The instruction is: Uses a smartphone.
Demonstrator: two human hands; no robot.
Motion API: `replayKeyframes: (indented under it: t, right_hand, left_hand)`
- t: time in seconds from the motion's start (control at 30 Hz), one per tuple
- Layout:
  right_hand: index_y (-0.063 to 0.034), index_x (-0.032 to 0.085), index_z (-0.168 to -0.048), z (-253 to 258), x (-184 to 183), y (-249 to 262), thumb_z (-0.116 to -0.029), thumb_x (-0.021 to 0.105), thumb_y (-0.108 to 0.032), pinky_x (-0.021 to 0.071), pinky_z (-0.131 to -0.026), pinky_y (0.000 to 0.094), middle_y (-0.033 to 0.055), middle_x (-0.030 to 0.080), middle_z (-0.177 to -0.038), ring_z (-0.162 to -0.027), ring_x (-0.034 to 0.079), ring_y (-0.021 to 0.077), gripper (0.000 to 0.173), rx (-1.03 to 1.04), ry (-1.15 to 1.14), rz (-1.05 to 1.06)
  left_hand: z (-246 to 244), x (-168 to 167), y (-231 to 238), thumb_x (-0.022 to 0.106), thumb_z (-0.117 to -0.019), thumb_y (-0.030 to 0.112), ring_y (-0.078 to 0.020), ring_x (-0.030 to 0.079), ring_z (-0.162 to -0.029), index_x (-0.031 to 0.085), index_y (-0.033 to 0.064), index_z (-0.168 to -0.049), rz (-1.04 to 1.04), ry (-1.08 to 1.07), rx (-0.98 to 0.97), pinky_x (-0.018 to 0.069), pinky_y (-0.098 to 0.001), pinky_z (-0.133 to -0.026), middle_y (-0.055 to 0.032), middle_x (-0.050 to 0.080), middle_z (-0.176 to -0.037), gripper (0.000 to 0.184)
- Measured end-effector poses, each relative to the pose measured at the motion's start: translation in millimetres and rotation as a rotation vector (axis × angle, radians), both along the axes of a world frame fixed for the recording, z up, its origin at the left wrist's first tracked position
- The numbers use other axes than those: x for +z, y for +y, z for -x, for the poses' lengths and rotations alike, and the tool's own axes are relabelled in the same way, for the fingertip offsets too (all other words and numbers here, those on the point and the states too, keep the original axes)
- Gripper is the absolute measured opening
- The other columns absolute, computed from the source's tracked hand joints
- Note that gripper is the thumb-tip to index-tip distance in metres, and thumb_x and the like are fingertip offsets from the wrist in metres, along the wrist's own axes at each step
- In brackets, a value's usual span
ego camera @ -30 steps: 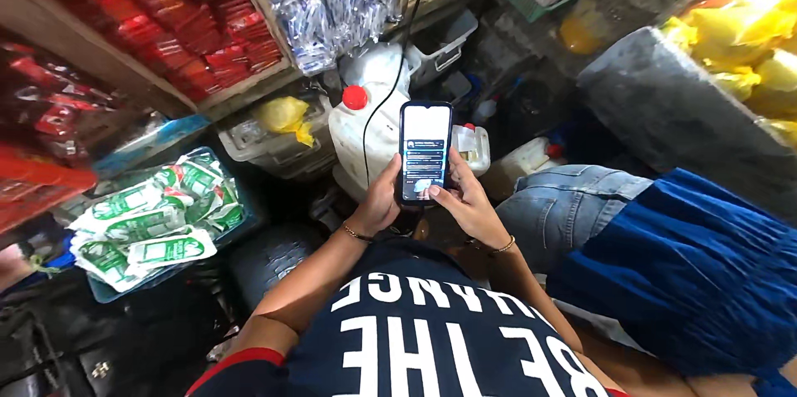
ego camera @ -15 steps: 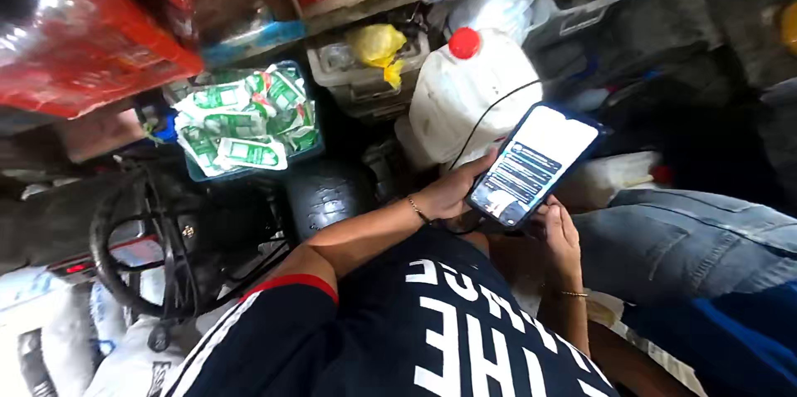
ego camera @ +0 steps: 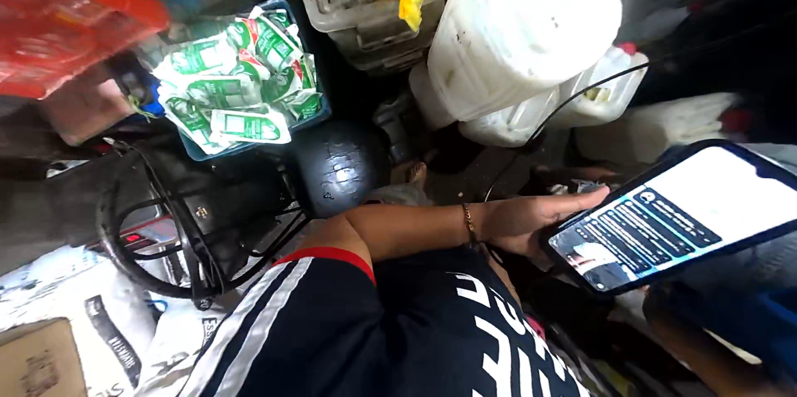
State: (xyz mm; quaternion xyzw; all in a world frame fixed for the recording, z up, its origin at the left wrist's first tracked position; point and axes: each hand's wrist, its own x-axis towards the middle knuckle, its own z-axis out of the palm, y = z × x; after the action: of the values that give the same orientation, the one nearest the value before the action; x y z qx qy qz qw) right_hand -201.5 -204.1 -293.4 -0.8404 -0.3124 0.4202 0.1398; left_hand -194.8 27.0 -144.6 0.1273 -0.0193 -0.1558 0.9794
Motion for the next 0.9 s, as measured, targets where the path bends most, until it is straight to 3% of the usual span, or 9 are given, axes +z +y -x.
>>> replayKeyframes:
  t: [0.07, 0.17, 0.3, 0.37, 0.43, 0.57, 0.7, 0.8, 0.9]
  right_hand:
    - [0.0108, 0.062, -0.128, 4, -15, -10, -0.1043, 0.056, -0.022, 0.0454, -0.107, 0.0543, 0.031, 0.066, -0.122, -0.117, 0.063, 0.0412, 0.041, -0.235, 0.111, -0.033]
    - [0.0077, 0.059, -0.134, 24, -5, -18, -0.1035, 0.057, -0.018, 0.0419, -0.111, 0.0541, 0.0291, 0.063, -0.129, -0.124, 0.06, 0.04, 0.04, -0.423, 0.106, 0.022]
    - [0.0045, 0.055, -0.14, 60, 5, -39, -0.1067, 0.051, -0.021, 0.0427, -0.108, 0.0571, 0.0297, 0.062, -0.131, -0.122, 0.06, 0.0425, 0.042, -0.508, 0.143, 0.165]
    - [0.003, 0.05, -0.146, 81, 0, -52, -0.1073, 0.049, -0.022, 0.0445, -0.107, 0.056, 0.0292, 0.06, -0.133, -0.121, 0.061, 0.0423, 0.046, -0.537, 0.187, 0.16]
    - [0.0014, 0.046, -0.149, 104, -8, -60, -0.108, 0.048, -0.024, 0.0436, -0.11, 0.0542, 0.0281, 0.056, -0.14, -0.127, 0.058, 0.0411, 0.048, -0.563, 0.215, 0.144]
    - [0.0004, 0.047, -0.149, 148, -14, -69, -0.1074, 0.048, -0.027, 0.0396, -0.113, 0.0536, 0.0276, 0.056, -0.141, -0.132, 0.054, 0.0402, 0.05, -0.606, 0.232, 0.106]
    - [-0.0021, 0.047, -0.15, 190, -22, -76, -0.1076, 0.047, -0.03, 0.0385, -0.115, 0.0533, 0.0252, 0.055, -0.143, -0.134, 0.053, 0.0379, 0.051, -0.664, 0.242, 0.076]
    - [-0.0023, 0.047, -0.149, 214, -23, -82, -0.1076, 0.047, -0.031, 0.0362, -0.116, 0.0537, 0.0255, 0.054, -0.144, -0.136, 0.051, 0.0379, 0.051, -0.72, 0.262, 0.079]
    - [-0.0017, 0.048, -0.149, 226, -20, -88, -0.1078, 0.047, -0.032, 0.0337, -0.118, 0.054, 0.025, 0.054, -0.145, -0.138, 0.049, 0.0377, 0.051, -0.744, 0.25, 0.083]
  left_hand:
    - [5, -1, -9, 0.011, -0.112, 0.04, -0.0147, 0.068, -0.097, 0.057, 0.0075, -0.123, 0.01, 0.002, -0.024, 0.0589, -0.0337, -0.084, -0.0066, 0.068, -0.106, 0.058]
    - [24, -3, -24, 0.013, -0.1119, 0.039, -0.012, 0.069, -0.094, 0.06, 0.01, -0.116, 0.0, -0.022, -0.053, 0.0595, -0.0302, -0.079, -0.0041, 0.07, -0.101, 0.055]
    - [60, 0, -33, 0.015, -0.1107, 0.045, -0.0072, 0.068, -0.087, 0.063, 0.0148, -0.11, -0.144, -0.045, -0.088, 0.0577, -0.0251, -0.072, 0.0004, 0.071, -0.095, 0.057]
    - [78, 5, -33, 0.015, -0.1096, 0.049, -0.0074, 0.068, -0.089, 0.061, 0.0163, -0.119, -0.218, -0.027, -0.077, 0.0582, -0.0257, -0.075, -0.0002, 0.071, -0.101, 0.058]
    - [93, 5, -27, 0.017, -0.1087, 0.053, -0.0162, 0.067, -0.105, 0.053, 0.015, -0.137, -0.229, -0.038, -0.049, 0.0581, -0.0353, -0.088, -0.0068, 0.068, -0.119, 0.06]
    - [125, 11, -4, 0.025, -0.1072, 0.057, -0.0346, 0.064, -0.118, 0.05, 0.0148, -0.142, -0.23, -0.088, 0.062, 0.0556, -0.052, -0.097, -0.0177, 0.063, -0.131, 0.06]
    - [160, 28, 11, 0.03, -0.1074, 0.054, -0.0316, 0.066, -0.116, 0.057, 0.0193, -0.137, -0.28, -0.102, 0.169, 0.0575, -0.0503, -0.096, -0.0124, 0.066, -0.13, 0.053]
    - [187, 32, 15, 0.02, -0.109, 0.054, -0.0256, 0.064, -0.12, 0.055, 0.0213, -0.139, -0.374, -0.092, 0.204, 0.0567, -0.047, -0.097, -0.0073, 0.063, -0.134, 0.057]
    - [198, 34, 13, 0.02, -0.1096, 0.052, -0.0267, 0.065, -0.118, 0.056, 0.0186, -0.136, -0.374, -0.048, 0.231, 0.0563, -0.0493, -0.097, -0.0092, 0.065, -0.13, 0.056]
